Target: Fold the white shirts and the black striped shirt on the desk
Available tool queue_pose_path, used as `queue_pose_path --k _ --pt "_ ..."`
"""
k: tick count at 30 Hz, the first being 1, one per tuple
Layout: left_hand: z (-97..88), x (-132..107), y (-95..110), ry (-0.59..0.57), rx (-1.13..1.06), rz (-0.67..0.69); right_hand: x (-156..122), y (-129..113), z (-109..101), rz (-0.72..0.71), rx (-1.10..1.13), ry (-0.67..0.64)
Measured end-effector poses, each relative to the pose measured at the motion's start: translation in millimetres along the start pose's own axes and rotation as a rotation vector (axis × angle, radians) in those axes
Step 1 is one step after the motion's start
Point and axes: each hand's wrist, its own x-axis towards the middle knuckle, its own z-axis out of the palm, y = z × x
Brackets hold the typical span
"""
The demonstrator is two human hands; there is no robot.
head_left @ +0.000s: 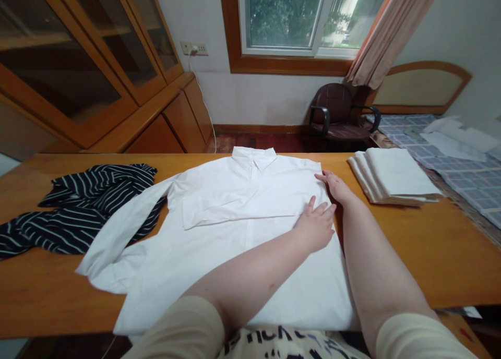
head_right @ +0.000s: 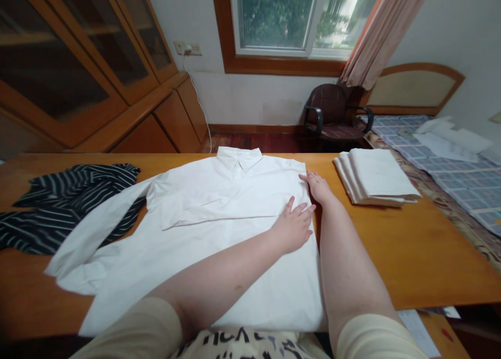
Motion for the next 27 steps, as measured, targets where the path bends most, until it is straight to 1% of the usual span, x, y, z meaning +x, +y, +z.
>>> queue_pose_path --k 3,7,14,21,24,27 --pt "3.0 -2.4 -2.9 0.018 0.004 0.021 2.9 2.2 2.6 0.005 -0.018 0.001" --pt "7.3 -3.3 -4.6 -0.008 -0.013 0.019 7.3 5.5 6.6 0.013 -0.034 -0.008" --pt "9.4 -1.6 -4.7 -0.03 -0.052 0.004 9.8 10.4 8.6 0.013 0.017 -0.012" --pt "10.8 -0.4 -7.0 -0.113 -0.125 0.047 8.7 8.5 7.9 0.014 0.053 0.0" --pt "8.2 -2.0 -6.8 -0.087 -0.152 0.084 7.3 6.3 6.4 0.02 0.046 -0.01" --pt "3.2 -1.8 -6.8 -0.015 -0.181 0.088 6.1 5.1 5.6 0.025 0.052 -0.008"
